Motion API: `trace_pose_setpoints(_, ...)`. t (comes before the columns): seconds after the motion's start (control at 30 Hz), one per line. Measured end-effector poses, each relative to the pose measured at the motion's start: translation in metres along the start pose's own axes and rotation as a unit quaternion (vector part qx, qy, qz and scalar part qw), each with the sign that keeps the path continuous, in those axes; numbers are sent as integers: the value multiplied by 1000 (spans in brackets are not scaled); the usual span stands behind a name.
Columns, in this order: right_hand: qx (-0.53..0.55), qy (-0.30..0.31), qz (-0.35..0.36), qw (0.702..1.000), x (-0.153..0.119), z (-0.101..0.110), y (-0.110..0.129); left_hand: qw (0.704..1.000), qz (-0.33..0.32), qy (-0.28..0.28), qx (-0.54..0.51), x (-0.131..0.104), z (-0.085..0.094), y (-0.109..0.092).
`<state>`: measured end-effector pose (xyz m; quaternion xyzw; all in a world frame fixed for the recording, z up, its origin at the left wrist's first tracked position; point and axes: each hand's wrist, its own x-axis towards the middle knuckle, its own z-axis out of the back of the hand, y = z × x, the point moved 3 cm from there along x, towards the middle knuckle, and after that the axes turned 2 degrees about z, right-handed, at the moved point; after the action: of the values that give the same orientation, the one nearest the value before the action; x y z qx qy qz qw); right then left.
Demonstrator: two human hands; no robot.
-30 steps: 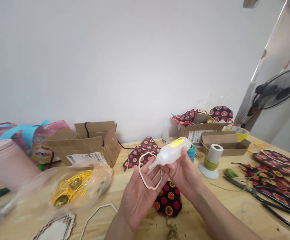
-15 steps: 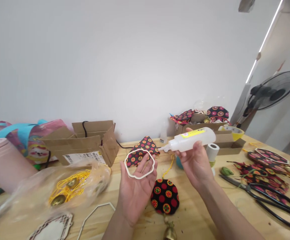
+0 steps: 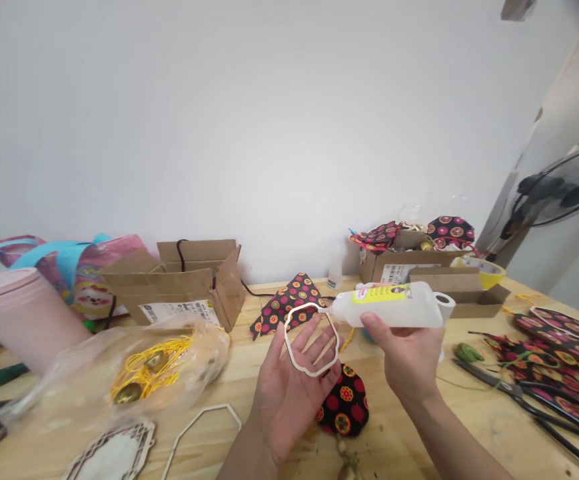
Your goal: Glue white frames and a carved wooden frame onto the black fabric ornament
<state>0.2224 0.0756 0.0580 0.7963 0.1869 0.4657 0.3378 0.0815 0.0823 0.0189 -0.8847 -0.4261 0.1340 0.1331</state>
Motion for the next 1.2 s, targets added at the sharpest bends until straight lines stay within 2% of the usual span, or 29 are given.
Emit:
trace_pose_setpoints(0.13,-12,-33,26,999,4,3,1,1000,11,4,4,0,2,2)
trace_pose_setpoints(0.33,-6,-54,10,998,10,6,-1,1000,1,1,22,-2,1,4)
trace_pose_setpoints(1.2,-19,-78,-15,997,12,11,-3,999,3,-12,30,-1,1,3)
